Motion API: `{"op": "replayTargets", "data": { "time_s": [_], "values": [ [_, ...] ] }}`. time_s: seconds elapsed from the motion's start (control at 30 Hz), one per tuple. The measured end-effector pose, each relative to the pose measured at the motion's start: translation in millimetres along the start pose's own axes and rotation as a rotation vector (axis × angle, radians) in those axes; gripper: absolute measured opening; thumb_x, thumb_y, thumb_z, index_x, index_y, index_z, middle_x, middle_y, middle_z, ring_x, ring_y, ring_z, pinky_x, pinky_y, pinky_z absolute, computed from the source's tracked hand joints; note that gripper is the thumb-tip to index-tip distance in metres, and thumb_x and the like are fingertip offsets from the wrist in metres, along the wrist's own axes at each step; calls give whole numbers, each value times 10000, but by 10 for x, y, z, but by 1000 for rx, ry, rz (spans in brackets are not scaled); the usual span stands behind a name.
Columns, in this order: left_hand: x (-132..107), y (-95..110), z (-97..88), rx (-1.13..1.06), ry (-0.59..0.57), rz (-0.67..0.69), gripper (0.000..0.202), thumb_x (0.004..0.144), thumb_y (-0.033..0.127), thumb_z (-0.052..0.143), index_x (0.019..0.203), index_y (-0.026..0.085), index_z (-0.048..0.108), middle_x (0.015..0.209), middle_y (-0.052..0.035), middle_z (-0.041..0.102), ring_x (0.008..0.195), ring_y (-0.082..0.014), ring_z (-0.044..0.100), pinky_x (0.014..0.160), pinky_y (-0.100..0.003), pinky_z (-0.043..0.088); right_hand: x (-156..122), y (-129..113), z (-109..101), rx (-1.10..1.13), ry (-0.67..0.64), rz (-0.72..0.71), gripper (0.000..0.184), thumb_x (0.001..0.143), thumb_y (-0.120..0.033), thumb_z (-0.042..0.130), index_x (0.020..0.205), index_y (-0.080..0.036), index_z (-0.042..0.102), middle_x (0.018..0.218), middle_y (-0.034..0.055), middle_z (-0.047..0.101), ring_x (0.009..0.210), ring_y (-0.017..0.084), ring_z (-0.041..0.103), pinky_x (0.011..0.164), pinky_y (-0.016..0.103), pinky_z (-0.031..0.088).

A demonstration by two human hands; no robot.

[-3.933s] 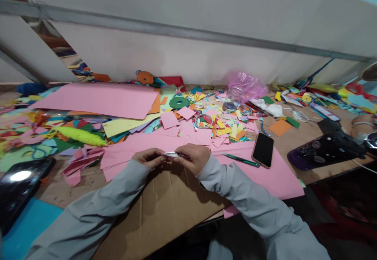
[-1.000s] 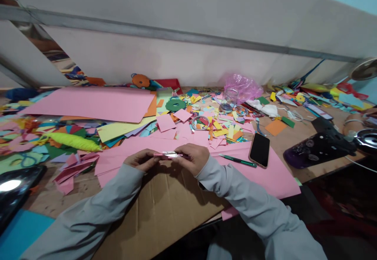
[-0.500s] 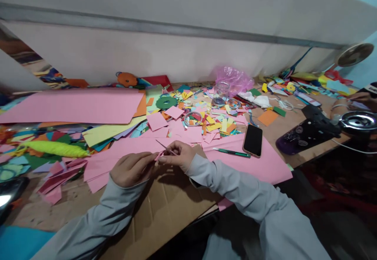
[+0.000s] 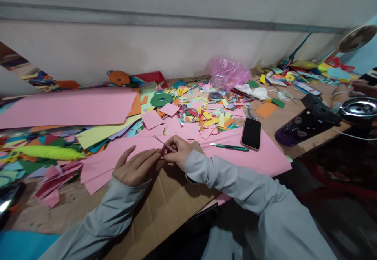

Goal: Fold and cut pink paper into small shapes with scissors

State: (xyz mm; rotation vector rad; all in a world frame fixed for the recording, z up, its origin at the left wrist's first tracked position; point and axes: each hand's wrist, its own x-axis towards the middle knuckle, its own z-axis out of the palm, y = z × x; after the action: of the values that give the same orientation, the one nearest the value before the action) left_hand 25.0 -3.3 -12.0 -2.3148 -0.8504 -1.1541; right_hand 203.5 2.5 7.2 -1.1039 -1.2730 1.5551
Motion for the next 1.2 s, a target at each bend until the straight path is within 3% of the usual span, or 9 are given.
{"op": "replayTargets", "data": {
  "time_s": [0.1,0.23,0.33,0.47,0.6,0.8,1.0,1.2],
  "values": [
    [-81,-50,53,-164,-61,-229,203,830,183,630,1028,215,651,948,-77,757,833,-208,704,897,-401,476,-22,-64,-39,-136,-11,-54,296,629,-209,690,864,-185,510,663,-70,539,596,87,475,573,215,374],
    [-137,-98,83,-630,-131,-622,305,858,319,565,1127,199,642,1041,-107,697,920,-219,667,770,-347,548,-83,-159,-56,-395,-102,-119,413,679,-151,654,1061,-190,502,662,-83,534,570,84,473,552,206,338],
    [-109,-25,68,-893,-186,-874,266,795,352,629,1011,203,676,935,-69,708,829,-196,679,760,-325,552,-121,-191,-46,-559,-129,-186,480,685,-98,628,1135,-195,491,681,-80,554,599,90,509,576,206,344],
    [-32,69,22,-1051,-180,-1146,212,730,344,708,856,185,647,710,-2,701,616,-135,646,613,-248,524,-112,-159,-57,-541,-58,-235,461,688,-90,618,1120,-205,505,761,-59,603,648,94,547,629,209,384],
    [6,57,-5,-1047,-190,-1198,245,663,356,767,745,170,631,603,32,654,532,-97,580,541,-201,465,-81,-110,-94,-500,16,-245,408,725,-162,639,1111,-222,521,802,-41,616,687,108,556,641,217,393],
    [-14,44,-5,-1072,-218,-1200,235,673,368,752,783,166,704,659,-3,706,589,-121,613,605,-227,487,-88,-109,-108,-516,-17,-234,392,727,-212,679,1097,-238,551,828,-29,629,726,129,564,654,230,402],
    [48,15,-55,-1085,-160,-1306,227,614,356,809,704,169,716,634,1,711,589,-115,606,602,-219,478,-51,-63,-158,-463,-13,-266,362,742,-351,710,1047,-211,572,860,-5,617,769,141,547,696,254,408],
    [83,0,-95,-1122,-55,-1455,318,533,401,857,676,165,699,651,-17,723,589,-134,625,588,-244,511,-30,-86,-206,-361,-56,-279,364,802,-485,639,987,-178,574,769,-15,553,675,113,470,651,244,374]
  ]
}}
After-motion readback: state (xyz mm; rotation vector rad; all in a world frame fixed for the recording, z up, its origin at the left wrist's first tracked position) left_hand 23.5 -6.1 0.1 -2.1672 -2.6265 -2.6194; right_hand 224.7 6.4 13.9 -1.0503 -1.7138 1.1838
